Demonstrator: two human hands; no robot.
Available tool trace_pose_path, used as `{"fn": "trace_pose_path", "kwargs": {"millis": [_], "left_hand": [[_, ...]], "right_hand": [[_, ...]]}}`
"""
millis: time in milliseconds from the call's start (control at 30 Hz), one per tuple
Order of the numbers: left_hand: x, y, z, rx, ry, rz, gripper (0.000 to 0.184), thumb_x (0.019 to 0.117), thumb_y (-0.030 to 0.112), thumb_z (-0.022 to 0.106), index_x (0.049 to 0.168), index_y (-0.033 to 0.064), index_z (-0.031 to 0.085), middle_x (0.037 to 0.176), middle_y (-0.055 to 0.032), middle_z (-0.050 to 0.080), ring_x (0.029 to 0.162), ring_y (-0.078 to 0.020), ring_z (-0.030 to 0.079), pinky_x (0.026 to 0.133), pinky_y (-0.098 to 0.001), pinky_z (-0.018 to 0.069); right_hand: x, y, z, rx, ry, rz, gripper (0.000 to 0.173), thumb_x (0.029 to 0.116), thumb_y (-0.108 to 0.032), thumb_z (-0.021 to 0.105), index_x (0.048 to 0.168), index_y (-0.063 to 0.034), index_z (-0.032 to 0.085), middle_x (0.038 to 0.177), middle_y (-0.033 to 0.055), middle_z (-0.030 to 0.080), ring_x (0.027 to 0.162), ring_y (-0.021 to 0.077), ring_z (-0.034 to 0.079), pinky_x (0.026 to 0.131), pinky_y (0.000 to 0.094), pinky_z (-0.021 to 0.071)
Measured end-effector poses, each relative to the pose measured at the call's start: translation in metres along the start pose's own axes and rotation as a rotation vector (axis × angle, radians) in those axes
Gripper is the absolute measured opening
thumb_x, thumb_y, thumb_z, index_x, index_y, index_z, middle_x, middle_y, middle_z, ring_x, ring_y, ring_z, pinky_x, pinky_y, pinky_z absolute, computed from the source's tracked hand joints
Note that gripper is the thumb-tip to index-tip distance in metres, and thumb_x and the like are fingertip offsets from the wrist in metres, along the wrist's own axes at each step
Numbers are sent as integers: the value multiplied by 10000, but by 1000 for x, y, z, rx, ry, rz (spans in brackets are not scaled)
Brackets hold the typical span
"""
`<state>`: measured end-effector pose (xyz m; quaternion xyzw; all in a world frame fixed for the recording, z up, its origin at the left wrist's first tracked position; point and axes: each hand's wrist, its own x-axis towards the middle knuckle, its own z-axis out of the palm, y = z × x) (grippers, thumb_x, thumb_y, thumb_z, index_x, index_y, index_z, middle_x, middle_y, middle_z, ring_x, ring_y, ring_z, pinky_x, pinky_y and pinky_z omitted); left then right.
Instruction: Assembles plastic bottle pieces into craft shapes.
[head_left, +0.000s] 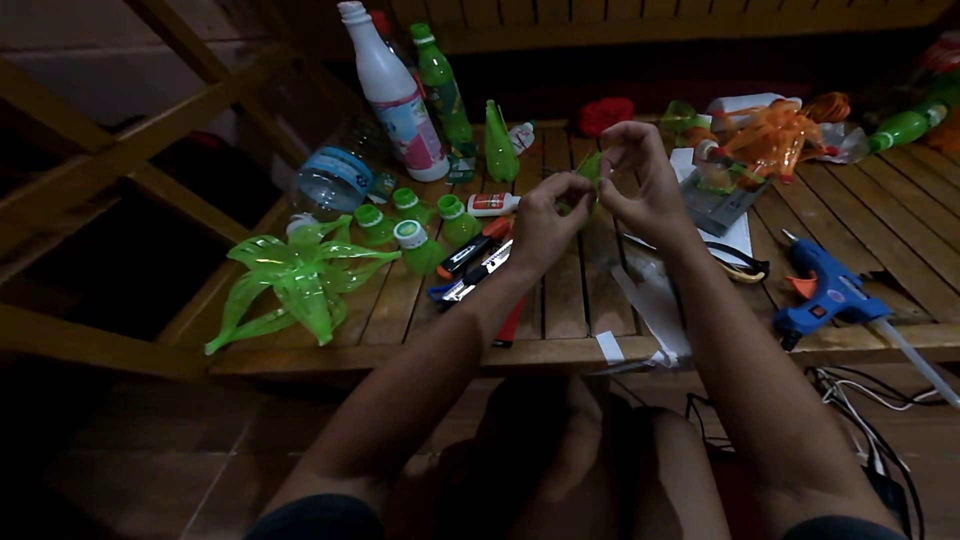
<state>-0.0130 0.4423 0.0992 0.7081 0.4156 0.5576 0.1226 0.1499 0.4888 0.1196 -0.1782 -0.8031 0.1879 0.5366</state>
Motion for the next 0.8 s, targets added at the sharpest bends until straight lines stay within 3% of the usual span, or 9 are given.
{"fn": "trace_pose_path", "kwargs": {"millis": [400, 500, 600, 667, 733, 800], "left_hand": [[1, -1, 0, -30, -1, 1, 142, 962, 59, 656, 1066, -24, 706, 1036, -96, 708, 890, -42, 663, 802, -182, 544], [1, -1, -1, -7, -16, -25, 154, 970, 72, 665, 1086, -24, 701, 1054, -104, 706, 900, -64, 669, 823, -206, 551], [2, 2, 0, 31, -8, -60, 176, 984, 105, 661, 1098, -25, 694, 1026, -109, 708, 875, -80, 675, 804, -226, 561], [2, 5, -4, 28, -23, -98, 210, 993, 117, 645, 1137, -31, 684, 1033, -126, 709, 885, -111, 678, 805, -269, 566], [0, -2, -5, -2, -25, -86, 236, 1003, 133, 633, 1168, -33, 665, 1028, -145, 707, 876, -152, 677, 796, -321, 565], [-1, -27, 7, -17, 86, -10, 216, 999, 174, 636, 1136, 19, 699, 1001, -79, 716, 869, -100, 685, 784, -261, 581]], "right_hand": [[1, 1, -1, 39, -7, 11, 516, 862, -50, 652, 1325, 88, 472, 1004, 106, 632, 959, 130, 604, 909, 299, 499], [1, 5, -4, 38, -28, -46, 566, 905, -155, 595, 1386, 106, 449, 1094, 135, 626, 1032, 164, 590, 926, 317, 495], [9, -7, -10, -1, 98, -64, 580, 996, -274, 513, 1416, 119, 438, 1240, 183, 596, 1141, 188, 569, 968, 316, 484], [16, -42, -8, -23, 187, -62, 535, 1012, -201, 492, 1425, 129, 407, 1272, 200, 579, 1162, 194, 568, 974, 315, 492], [13, -111, 3, -1, 155, 12, 562, 979, -98, 528, 1479, 92, 355, 1301, 193, 579, 1161, 214, 569, 941, 337, 504], [-9, -186, 31, 184, 65, 82, 505, 956, -72, 588, 1428, 52, 456, 1175, 101, 633, 995, 99, 619, 823, 254, 542]]}}
